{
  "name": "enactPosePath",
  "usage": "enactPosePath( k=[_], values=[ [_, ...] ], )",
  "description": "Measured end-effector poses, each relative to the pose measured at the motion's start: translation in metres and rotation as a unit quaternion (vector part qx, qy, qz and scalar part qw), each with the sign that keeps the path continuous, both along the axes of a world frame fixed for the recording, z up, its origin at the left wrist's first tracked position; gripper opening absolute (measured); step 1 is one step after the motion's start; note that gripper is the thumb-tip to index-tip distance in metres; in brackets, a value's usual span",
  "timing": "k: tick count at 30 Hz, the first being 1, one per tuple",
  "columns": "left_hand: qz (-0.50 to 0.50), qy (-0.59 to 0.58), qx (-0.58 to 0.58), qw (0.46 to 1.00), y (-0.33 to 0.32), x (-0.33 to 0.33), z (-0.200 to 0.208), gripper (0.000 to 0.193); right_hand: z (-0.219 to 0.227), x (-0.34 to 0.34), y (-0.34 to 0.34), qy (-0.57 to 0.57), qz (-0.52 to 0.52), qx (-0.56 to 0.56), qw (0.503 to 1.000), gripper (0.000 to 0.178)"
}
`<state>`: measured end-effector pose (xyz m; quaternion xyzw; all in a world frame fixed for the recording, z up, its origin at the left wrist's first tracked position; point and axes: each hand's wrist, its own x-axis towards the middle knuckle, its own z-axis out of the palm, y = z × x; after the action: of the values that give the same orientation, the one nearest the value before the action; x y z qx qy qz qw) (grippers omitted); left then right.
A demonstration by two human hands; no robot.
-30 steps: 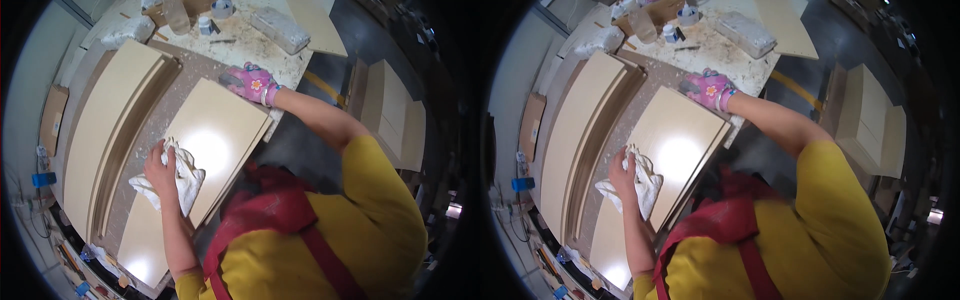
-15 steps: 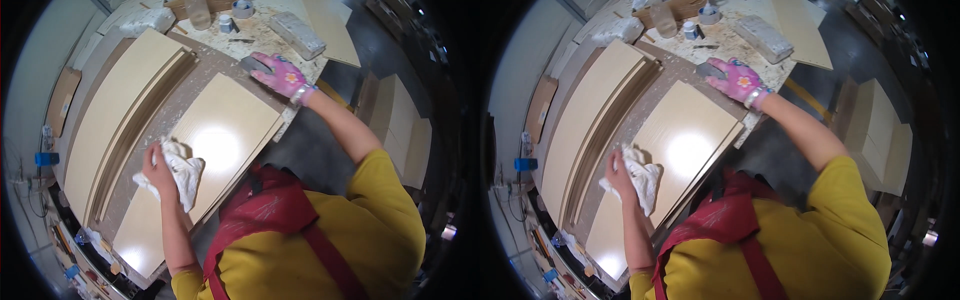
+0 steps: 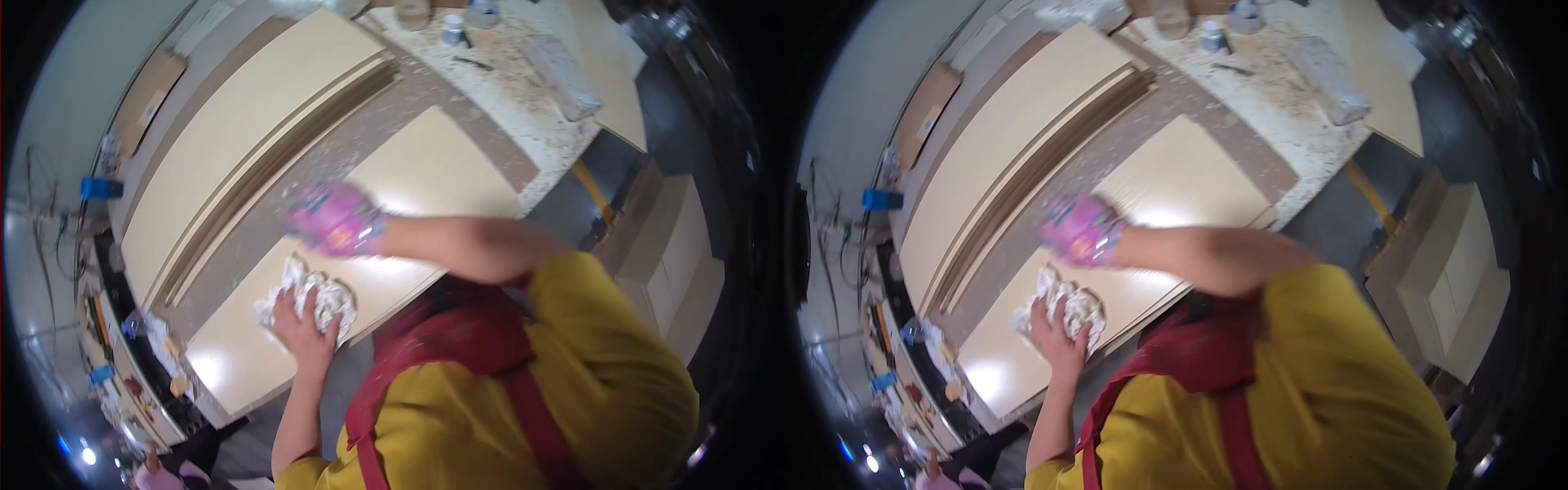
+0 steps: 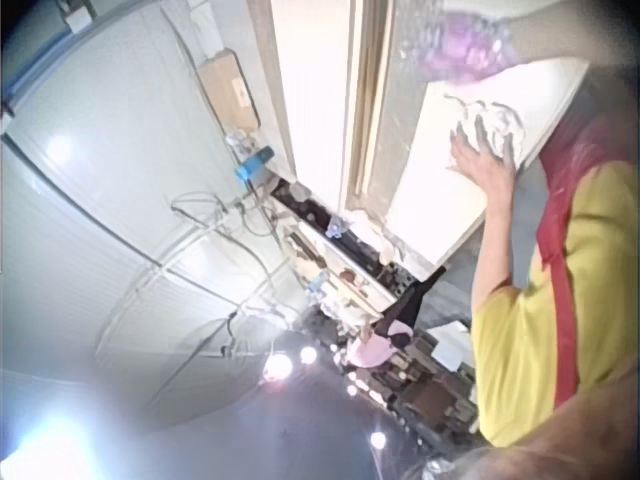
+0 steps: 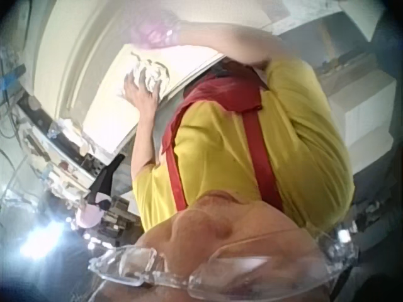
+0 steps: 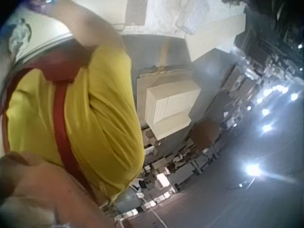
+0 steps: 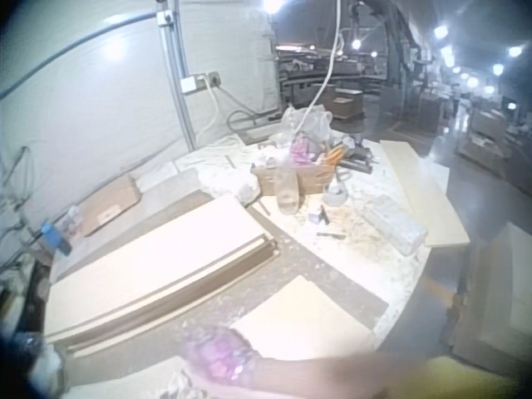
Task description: The person sands a light-colored wooden board using a sanding block held in the right hand while wearing a pink glove. They repeatedly wipe the surface with a white cloth held in the left hand to remove dust. The person flips the board over to sand the other side and continues the process of sanding and wiping.
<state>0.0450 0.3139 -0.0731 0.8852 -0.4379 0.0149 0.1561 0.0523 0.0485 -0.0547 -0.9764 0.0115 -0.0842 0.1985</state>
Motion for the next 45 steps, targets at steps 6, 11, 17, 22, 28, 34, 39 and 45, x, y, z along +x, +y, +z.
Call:
enactPosePath(
  k=[6, 11, 17, 22, 28, 34, 39, 45],
  values=[
    [-0.005, 0.004, -0.057, 0.998, -0.005, 0.005, 0.005, 0.051, 0.008, -0.078, -0.122, -0.081, -0.188, -0.139, 0.969, 0.042],
    [-0.063, 0.032, -0.097, 0.993, 0.003, 0.009, 0.010, 0.053, 0.002, 0.013, 0.034, -0.011, -0.015, -0.073, 0.997, 0.045],
    [-0.024, 0.102, -0.109, 0.989, 0.085, 0.037, 0.022, 0.051, 0.008, 0.008, 0.034, -0.050, -0.003, -0.063, 0.997, 0.047],
    [-0.045, 0.053, -0.112, 0.991, 0.153, 0.062, 0.005, 0.051, 0.012, 0.021, 0.075, 0.036, -0.155, -0.119, 0.980, 0.048],
    [-0.143, 0.129, -0.166, 0.967, 0.156, 0.072, -0.005, 0.062, 0.015, 0.128, 0.264, 0.059, 0.150, -0.007, 0.987, 0.055],
    [-0.183, 0.136, -0.260, 0.938, 0.155, 0.074, -0.016, 0.054, 0.023, 0.115, 0.231, 0.066, 0.210, -0.046, 0.974, 0.057],
    [-0.164, 0.313, -0.287, 0.890, 0.152, 0.073, -0.018, 0.044, -0.008, 0.210, 0.421, -0.079, 0.311, 0.018, 0.947, 0.053],
    [-0.173, 0.217, -0.254, 0.927, 0.170, 0.077, -0.006, 0.040, 0.013, 0.255, 0.432, 0.197, 0.251, 0.099, 0.943, 0.061]
  ],
)
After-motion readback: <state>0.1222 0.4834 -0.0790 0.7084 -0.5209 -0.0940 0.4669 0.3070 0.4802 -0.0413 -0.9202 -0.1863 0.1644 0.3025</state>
